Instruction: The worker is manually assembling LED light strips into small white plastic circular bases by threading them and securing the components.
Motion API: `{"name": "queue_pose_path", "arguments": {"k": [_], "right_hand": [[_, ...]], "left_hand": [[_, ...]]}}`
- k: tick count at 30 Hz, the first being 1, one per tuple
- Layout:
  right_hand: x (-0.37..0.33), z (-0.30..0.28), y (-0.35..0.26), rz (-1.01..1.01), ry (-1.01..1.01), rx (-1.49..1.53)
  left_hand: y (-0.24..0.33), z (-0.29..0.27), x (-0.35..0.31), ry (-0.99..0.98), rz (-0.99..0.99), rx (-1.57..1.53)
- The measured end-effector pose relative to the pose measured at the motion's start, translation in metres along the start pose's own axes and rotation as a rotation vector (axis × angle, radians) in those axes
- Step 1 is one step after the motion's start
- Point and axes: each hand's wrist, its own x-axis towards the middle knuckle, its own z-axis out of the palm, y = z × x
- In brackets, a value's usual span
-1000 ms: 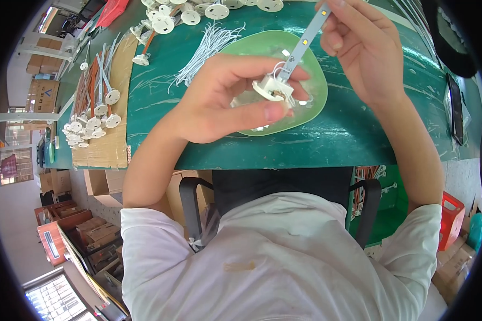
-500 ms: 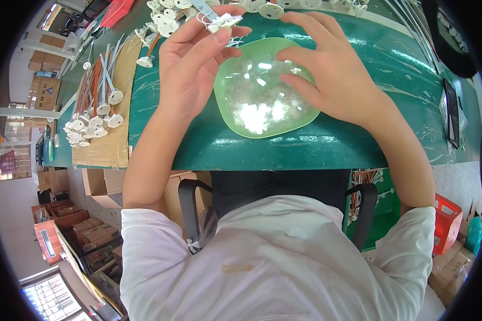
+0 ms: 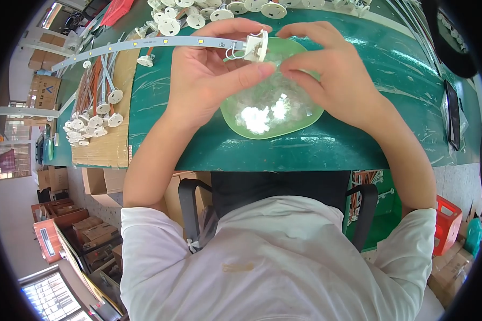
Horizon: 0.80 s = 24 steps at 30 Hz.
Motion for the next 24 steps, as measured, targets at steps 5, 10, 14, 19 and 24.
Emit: {"name": "queue_pose_path", "arguments": {"k": [5,10,14,19,24], "right_hand": [[0.008,-0.012,-0.014,0.314,-0.019,0.525],[0.008,-0.008,-0.012,0.52,-0.062,0.864],[0.006,-0.004,-0.009,0.525,-0.044,0.959],[0.005,-0.004,-0.006,0.516,-0.066,0.943],[0.005,-0.003,-0.004,0.515,-0.067,0.966]], "left_hand": [[-0.002,-0.005,0.0,-0.019,-0.017,0.0],[0.0,-0.003,0.002,0.014,-0.044,-0.128],[0.0,-0.003,0.002,0.048,-0.049,-0.19],[0.0,-0.002,0.002,0.048,-0.053,-0.169],[0.0,-0.001,0.002,0.033,-0.055,-0.168]]}}
